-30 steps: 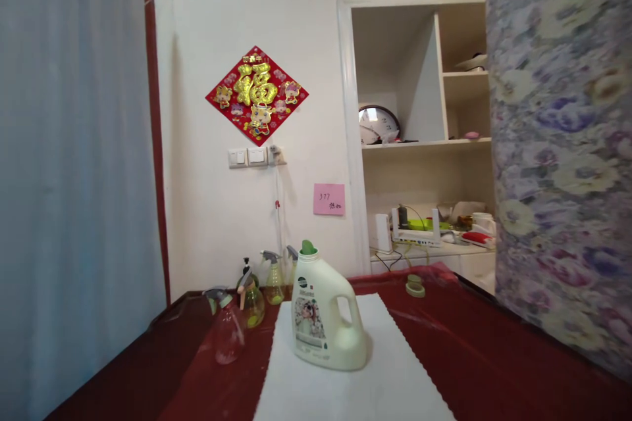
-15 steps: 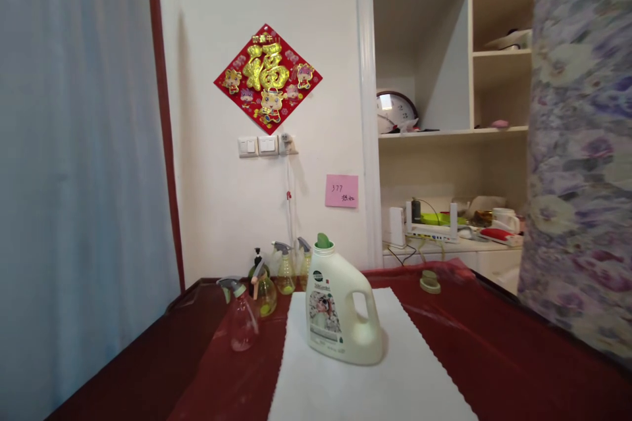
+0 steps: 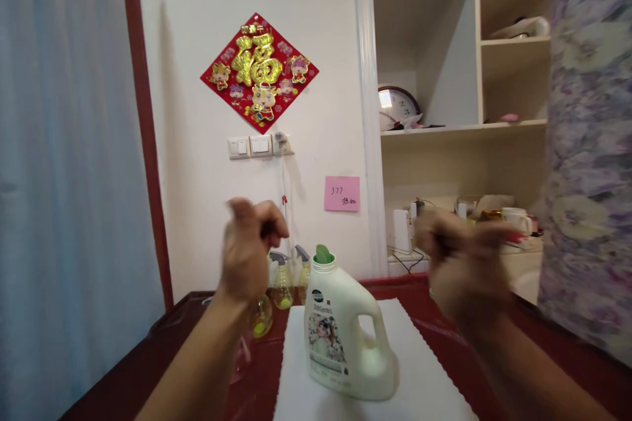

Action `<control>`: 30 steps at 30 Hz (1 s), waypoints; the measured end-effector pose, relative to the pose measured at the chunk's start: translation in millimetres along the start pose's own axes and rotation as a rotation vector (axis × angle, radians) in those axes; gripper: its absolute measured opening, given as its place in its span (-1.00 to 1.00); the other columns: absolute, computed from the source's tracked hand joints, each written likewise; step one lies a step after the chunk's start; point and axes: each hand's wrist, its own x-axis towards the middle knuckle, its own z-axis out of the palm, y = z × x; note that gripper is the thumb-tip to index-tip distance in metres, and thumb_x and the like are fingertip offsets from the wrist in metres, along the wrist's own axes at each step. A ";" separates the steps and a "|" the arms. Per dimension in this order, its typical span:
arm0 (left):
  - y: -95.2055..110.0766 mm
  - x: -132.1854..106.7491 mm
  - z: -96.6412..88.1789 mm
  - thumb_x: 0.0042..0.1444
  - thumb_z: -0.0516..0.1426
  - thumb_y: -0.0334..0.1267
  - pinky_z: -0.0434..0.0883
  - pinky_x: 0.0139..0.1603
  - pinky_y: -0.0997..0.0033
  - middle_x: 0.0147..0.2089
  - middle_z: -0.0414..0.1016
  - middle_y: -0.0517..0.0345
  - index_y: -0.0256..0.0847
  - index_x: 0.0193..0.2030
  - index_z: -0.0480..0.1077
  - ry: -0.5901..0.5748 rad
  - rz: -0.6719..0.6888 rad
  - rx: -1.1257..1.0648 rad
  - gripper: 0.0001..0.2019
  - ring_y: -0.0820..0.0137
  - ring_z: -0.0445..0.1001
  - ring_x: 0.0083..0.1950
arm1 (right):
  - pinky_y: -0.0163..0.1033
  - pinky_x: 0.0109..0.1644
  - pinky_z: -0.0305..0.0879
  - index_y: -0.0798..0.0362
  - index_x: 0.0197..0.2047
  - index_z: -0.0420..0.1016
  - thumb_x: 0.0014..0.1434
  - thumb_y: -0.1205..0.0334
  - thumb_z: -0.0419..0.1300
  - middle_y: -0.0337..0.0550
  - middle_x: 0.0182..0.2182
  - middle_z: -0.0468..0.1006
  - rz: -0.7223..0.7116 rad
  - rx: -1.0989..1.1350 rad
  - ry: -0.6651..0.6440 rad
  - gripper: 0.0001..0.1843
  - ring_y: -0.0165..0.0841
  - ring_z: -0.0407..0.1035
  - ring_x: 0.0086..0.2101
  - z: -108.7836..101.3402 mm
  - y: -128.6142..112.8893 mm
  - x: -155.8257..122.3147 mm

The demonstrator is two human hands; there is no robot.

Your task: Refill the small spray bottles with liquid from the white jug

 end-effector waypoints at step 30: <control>-87.9 26.3 26.3 0.36 -0.30 0.30 0.36 -0.07 0.11 -0.29 0.59 0.03 -0.10 -0.36 0.51 -0.397 -0.384 0.670 -0.27 0.10 0.55 -0.18 | -0.21 -0.42 0.14 -0.02 -0.37 0.47 0.24 -0.52 -0.22 -0.27 -0.56 0.36 0.670 -0.011 -0.328 -0.21 -0.30 0.28 -0.50 41.7 134.3 -29.3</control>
